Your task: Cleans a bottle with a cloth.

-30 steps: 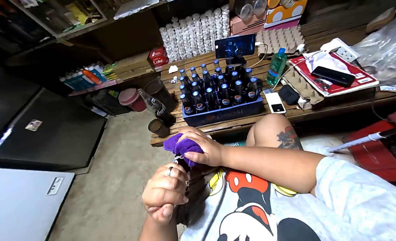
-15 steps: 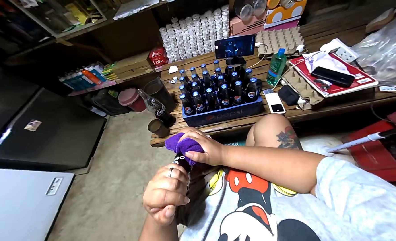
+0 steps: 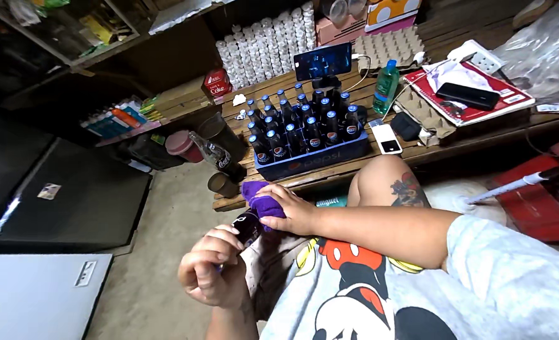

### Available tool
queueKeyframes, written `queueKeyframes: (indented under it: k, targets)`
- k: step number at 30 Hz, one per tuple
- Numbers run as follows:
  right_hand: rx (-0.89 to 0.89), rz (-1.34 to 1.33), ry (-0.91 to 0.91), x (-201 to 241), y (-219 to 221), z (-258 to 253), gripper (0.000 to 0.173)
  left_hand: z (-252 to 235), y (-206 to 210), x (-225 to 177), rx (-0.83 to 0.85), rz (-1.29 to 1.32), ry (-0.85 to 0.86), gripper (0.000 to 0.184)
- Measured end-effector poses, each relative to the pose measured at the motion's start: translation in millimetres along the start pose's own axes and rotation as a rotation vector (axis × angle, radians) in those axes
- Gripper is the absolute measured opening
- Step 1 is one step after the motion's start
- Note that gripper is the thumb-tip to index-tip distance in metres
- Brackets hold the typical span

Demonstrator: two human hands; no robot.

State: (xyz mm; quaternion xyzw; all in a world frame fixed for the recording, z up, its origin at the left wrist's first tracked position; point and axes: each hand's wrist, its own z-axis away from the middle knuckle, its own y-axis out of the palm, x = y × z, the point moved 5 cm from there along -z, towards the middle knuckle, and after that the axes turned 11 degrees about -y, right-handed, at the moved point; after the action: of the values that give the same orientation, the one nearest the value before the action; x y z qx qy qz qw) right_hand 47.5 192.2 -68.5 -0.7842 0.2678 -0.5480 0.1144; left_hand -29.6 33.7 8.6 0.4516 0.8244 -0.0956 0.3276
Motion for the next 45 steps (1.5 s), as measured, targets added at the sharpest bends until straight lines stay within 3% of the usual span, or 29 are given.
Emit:
queueKeyframes:
  k: [7,12,17,45]
  targets:
    - [-0.019,-0.051,-0.036,8.0,-0.4,2.9,0.067,13.2,7.2,-2.8,0.175,0.016,0.034,0.029]
    - [-0.083,-0.076,-0.308,28.7,3.4,1.8,0.078,15.8,4.6,-1.8,0.221,0.027,0.047,0.030]
    - [-0.098,-0.092,-0.360,26.7,4.8,0.0,0.078,20.1,7.5,-3.0,0.237,-0.024,0.064,0.032]
    - [-0.043,-0.059,-0.122,0.9,1.7,0.0,0.070,21.4,10.1,-4.7,0.238,-0.049,0.067,0.033]
